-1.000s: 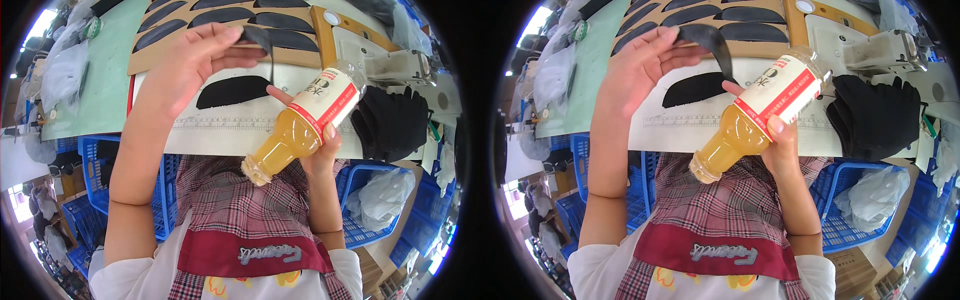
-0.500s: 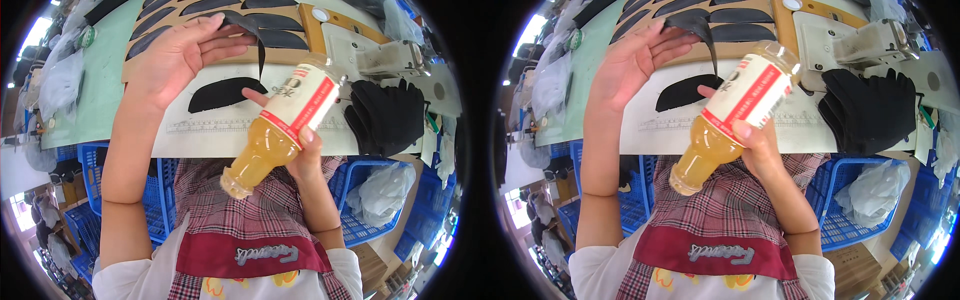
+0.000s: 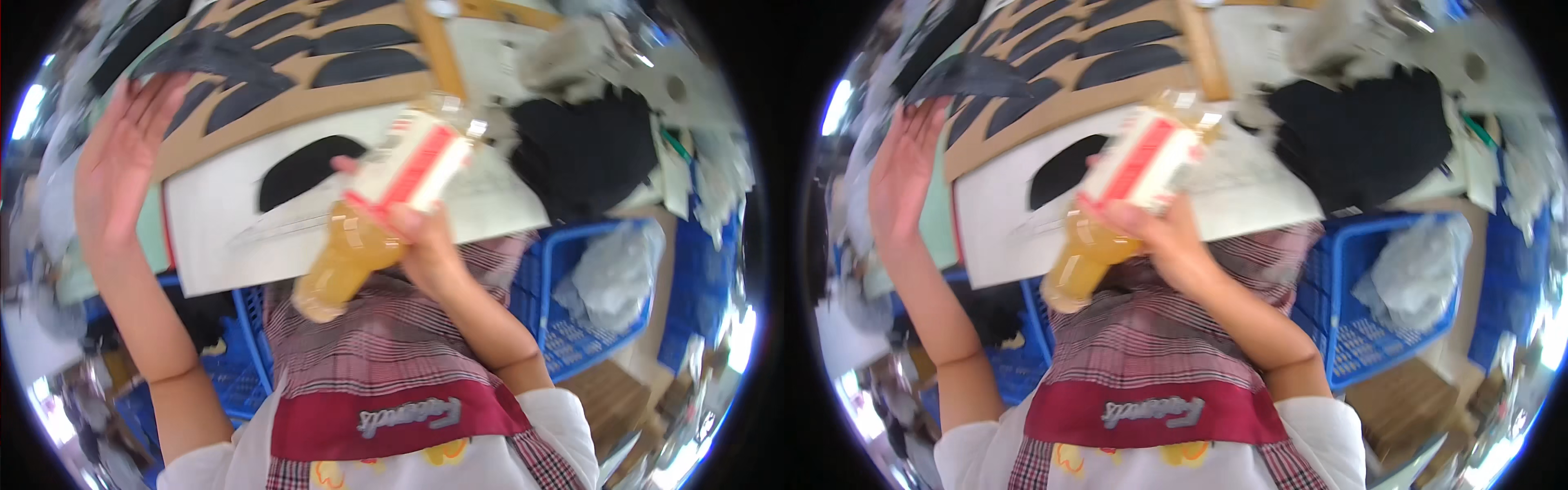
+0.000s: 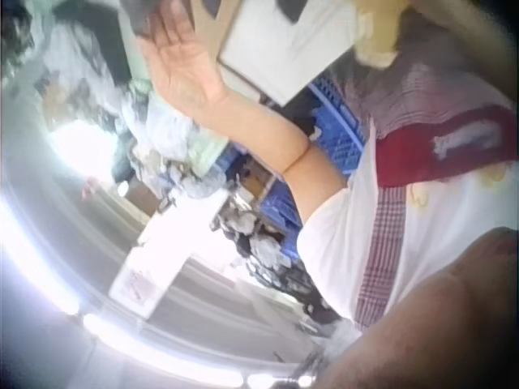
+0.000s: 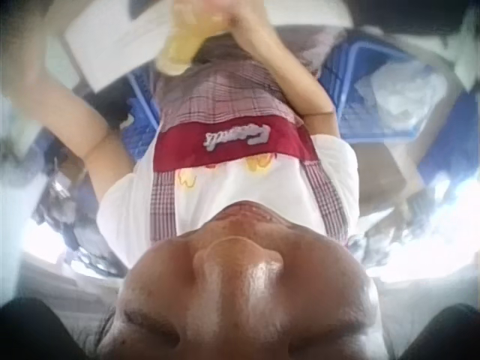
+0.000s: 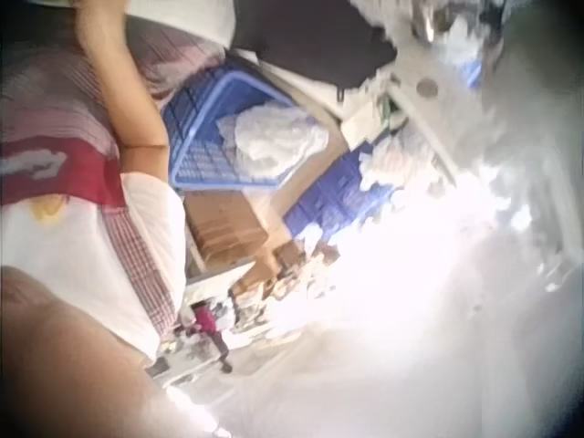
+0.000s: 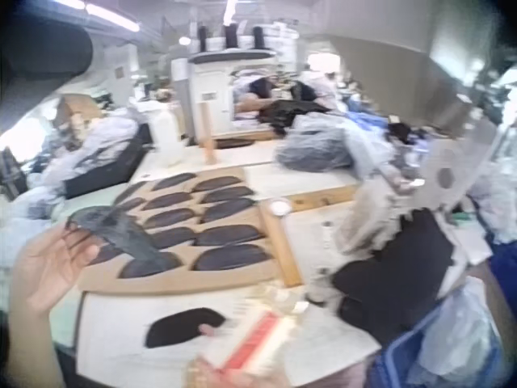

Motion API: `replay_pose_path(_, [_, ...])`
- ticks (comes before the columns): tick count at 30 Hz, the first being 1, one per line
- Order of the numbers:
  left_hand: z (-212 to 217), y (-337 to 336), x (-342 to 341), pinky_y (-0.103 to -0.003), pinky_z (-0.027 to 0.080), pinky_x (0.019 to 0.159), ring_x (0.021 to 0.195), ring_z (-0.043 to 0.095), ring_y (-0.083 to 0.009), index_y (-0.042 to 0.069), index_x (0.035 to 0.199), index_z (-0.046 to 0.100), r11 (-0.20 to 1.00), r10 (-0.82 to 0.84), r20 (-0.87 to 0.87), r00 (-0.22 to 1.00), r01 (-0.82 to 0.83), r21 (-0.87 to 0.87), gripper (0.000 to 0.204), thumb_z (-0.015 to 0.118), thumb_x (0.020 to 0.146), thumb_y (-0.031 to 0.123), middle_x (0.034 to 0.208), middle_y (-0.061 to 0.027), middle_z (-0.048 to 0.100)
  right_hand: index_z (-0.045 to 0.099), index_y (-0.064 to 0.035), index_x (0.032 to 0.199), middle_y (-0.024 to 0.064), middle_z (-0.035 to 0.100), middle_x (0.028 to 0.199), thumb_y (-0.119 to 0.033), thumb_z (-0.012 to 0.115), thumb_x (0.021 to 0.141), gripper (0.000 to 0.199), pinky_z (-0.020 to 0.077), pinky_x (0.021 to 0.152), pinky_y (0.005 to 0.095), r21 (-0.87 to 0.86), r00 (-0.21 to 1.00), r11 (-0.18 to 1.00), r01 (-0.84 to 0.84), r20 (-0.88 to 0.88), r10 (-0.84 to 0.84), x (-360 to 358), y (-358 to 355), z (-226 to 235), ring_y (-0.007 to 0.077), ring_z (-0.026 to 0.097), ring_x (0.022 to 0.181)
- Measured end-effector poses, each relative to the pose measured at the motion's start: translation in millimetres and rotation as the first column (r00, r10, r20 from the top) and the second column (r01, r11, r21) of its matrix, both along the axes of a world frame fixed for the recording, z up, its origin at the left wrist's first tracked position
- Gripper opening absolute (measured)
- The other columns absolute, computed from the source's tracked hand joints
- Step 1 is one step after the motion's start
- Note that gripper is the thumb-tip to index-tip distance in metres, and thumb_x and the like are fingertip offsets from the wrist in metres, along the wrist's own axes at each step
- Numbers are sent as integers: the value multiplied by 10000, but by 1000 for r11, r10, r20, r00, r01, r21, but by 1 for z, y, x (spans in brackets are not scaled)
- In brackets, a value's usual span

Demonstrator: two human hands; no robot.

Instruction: The person applies a yellow liquid adhesive from a bottle onto a black fabric piece placed on a white board. They then pick up a larger black fabric piece and press it onto the glued area to bond them together. The process is repeated for multiple fabric pieces.

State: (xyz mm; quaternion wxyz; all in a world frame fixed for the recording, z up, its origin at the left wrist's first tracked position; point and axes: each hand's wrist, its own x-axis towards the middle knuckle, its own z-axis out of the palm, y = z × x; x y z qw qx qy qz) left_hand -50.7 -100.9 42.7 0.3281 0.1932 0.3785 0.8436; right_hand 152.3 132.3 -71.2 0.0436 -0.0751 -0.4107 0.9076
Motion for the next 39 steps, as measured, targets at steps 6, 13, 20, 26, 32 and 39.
replay_pose_path(6, [11, -43, 3, -429, 404, 1078, 1232, 491, -390, -143, 1154, 488, 950, 203, -82, 976, -216, -227, 320, 478, 981, 126, 1242, -289, 530, 237, -37, 1418, 314, 369, 1409, -502, 778, 677, 1029, 514, 908, 339, 48, 996, 996, 71, -50, -68, -3, 13, -1, 242, 586, 1093])
replay_pose_path(13, [-18, -46, -31, -397, 383, 1100, 1263, 469, -343, -148, 1228, 433, 974, 111, -123, 986, -133, -186, 370, 454, 993, 137, 1301, -283, 487, 344, -65, 1384, 396, 288, 1415, -583, 653, 731, 889, 538, 838, 305, 255, 995, 964, 71, -80, -52, -6, 13, -5, 238, 615, 1073])
replay_pose_path(20, [-58, -73, -41, -371, 464, 1017, 1135, 583, -308, -96, 1176, 508, 908, 195, -198, 961, -254, -334, 352, 495, 984, 198, 1231, -243, 559, 349, -55, 1375, 82, 557, 1130, -576, 645, 753, 863, 533, 913, 359, 319, 993, 942, 101, -91, -76, -3, 17, -3, 471, 320, 1337])
replay_pose_path(26, [-90, -117, -30, -305, 521, 830, 945, 662, -226, -35, 1136, 567, 609, 232, -329, 915, -401, -684, 332, 534, 973, 253, 1074, -167, 652, 310, -71, 1404, 93, 560, 1141, -581, 625, 768, 874, 518, 930, 352, 344, 998, 938, 32, -64, -10, -2, 20, -2, 472, 320, 1337])
replay_pose_path(32, [-86, -128, -5, -267, 452, 714, 766, 595, -164, 8, 1002, 648, 55, 187, -794, 578, -813, -579, 284, 604, 924, 278, 852, -57, 647, 397, -34, 1332, 139, 571, 1159, -612, 595, 783, 821, 491, 893, 318, 332, 999, 943, 23, -54, -6, 0, 20, -2, 418, 399, 1296])
replay_pose_path(39, [-105, -9, 101, -368, 356, 811, 850, 500, -232, 72, 939, 620, 183, -157, -907, 391, -891, -416, 186, 684, 796, 174, 852, -56, 557, 402, 41, 1303, 251, 567, 1185, -595, 533, 828, 804, 472, 903, 363, 382, 997, 923, 45, -76, -17, -9, 34, 5, 318, 597, 1062])
